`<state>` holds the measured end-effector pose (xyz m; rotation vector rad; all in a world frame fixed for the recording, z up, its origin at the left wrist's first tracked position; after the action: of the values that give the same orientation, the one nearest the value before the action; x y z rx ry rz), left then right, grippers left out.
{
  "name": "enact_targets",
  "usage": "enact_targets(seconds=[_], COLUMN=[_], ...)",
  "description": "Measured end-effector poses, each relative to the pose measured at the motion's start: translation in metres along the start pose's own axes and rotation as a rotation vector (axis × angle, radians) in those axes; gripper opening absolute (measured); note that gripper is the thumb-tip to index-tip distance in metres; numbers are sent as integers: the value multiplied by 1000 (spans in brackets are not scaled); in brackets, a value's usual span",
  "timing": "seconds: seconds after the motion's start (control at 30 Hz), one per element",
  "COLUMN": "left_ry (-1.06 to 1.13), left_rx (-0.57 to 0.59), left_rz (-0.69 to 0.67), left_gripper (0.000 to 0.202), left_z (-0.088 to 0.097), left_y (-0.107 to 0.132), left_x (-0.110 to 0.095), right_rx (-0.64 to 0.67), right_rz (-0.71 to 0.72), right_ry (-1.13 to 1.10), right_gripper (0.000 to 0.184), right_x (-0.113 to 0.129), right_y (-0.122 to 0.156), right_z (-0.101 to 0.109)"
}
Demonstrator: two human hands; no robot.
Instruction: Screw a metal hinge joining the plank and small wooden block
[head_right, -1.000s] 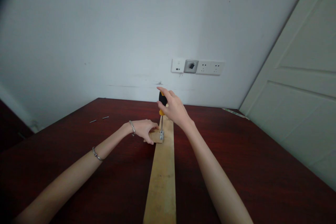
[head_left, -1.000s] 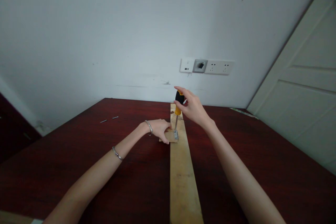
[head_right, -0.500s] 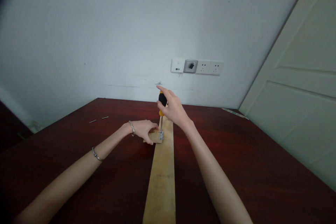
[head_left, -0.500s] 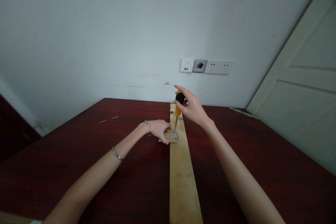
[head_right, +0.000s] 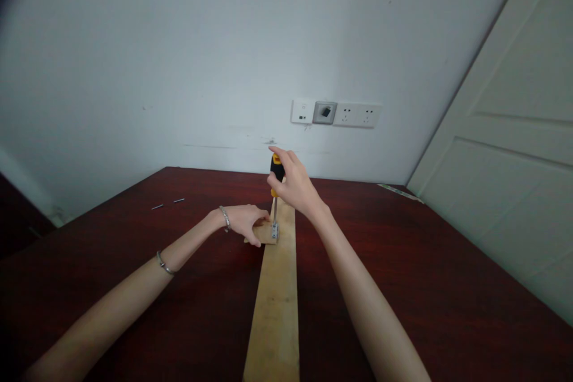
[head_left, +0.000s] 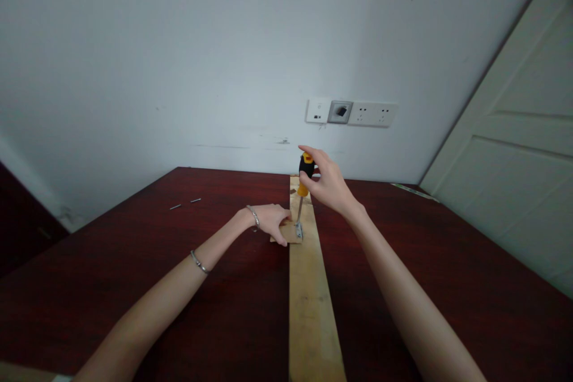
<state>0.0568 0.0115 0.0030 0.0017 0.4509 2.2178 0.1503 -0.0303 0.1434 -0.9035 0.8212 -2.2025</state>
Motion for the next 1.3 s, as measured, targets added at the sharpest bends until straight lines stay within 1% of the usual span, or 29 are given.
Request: enact_targets(seconds=[0.17, 0.27, 0.4, 0.6, 0.77, 0.97, 1.13, 1.3], left_ry=[12, 11, 18, 5, 0, -7, -9, -16], left_rx=[4, 9, 12, 11, 17, 20, 23, 36], left_rz=[-10, -12, -3, -8, -12, -8, -14, -8], left_gripper=[62, 64, 62, 63, 64, 65, 66, 67], left_z=[-1, -2, -4, -5, -4, -4, -5, -5], left_y=[0, -1, -2, -3, -3, -2, -3, -3], left_x=[0, 1, 3, 3, 2, 2, 2, 1], right_rx=[9, 7, 31, 30, 10, 22, 25, 1], right_rz=[-9, -17, 28, 34, 21, -2, 20, 38], right_ry=[-12, 0, 18, 96, 72, 84, 71, 75], right_gripper=[44, 47, 51, 43, 51, 45, 52, 39], right_x=[-1, -1, 4, 4, 2, -1, 2, 4], right_y=[0, 0, 0, 0, -1, -1, -1, -1], right_z=[0, 0, -2, -1, -1, 0, -1, 3])
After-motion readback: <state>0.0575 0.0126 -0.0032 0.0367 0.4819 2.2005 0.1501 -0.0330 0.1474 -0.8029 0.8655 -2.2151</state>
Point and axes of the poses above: each hand's wrist, its own y-axis away from the middle knuckle, its own z-axis out of the back of the hand, x = y × z, the point moved 8 cm from there along -y, towards the middle knuckle, and after that the axes turned 4 degrees about x, right-handed, at the moved point
